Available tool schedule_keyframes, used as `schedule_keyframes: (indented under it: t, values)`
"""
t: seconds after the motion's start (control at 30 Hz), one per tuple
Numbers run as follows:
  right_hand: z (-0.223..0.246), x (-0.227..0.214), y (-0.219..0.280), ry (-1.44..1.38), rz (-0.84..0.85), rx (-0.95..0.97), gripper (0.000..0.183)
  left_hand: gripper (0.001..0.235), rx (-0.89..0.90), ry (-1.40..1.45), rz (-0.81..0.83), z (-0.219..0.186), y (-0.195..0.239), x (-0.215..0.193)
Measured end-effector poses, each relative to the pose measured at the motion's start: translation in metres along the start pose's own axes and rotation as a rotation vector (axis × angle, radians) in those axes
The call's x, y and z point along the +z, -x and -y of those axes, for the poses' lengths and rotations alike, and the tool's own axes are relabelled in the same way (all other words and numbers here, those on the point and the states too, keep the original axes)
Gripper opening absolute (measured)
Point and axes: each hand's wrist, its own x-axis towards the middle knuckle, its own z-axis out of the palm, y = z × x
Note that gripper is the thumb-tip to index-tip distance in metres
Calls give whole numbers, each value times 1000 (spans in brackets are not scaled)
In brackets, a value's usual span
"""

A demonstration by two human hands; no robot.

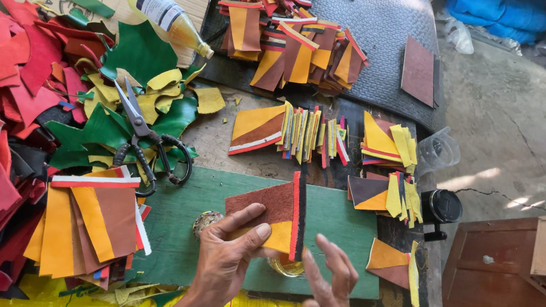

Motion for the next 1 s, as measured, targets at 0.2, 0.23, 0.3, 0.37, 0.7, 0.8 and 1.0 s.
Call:
schedule_keyframes:
  t: [0.2,0.23,0.3,0.37,0.7,0.8,1.0]
  values:
    - [5,2,-10,-45,44,47,56,49,-118,27,43,-3,4,0]
    - [8,4,-14,-86,24,106,57,49,-152,32,67,-3,6,1]
    - [15,7,-26,-92,-18,112,58,49,-186,30,108,-7,9,3]
    - [18,2,-36,-18,-47,16,56,49,-213,24,127,-7,14,4]
    - [-39,-25,-49,-331,-142,191,59,46,-353,-94,265,-14,12,10]
    - [-68,-93,-58,-632,-592,259,61,42,-195,-241,342,-30,-6,25]
    - [-109,-195,-16,-62,-834,143,60,45,343,-1021,545,-34,-77,96]
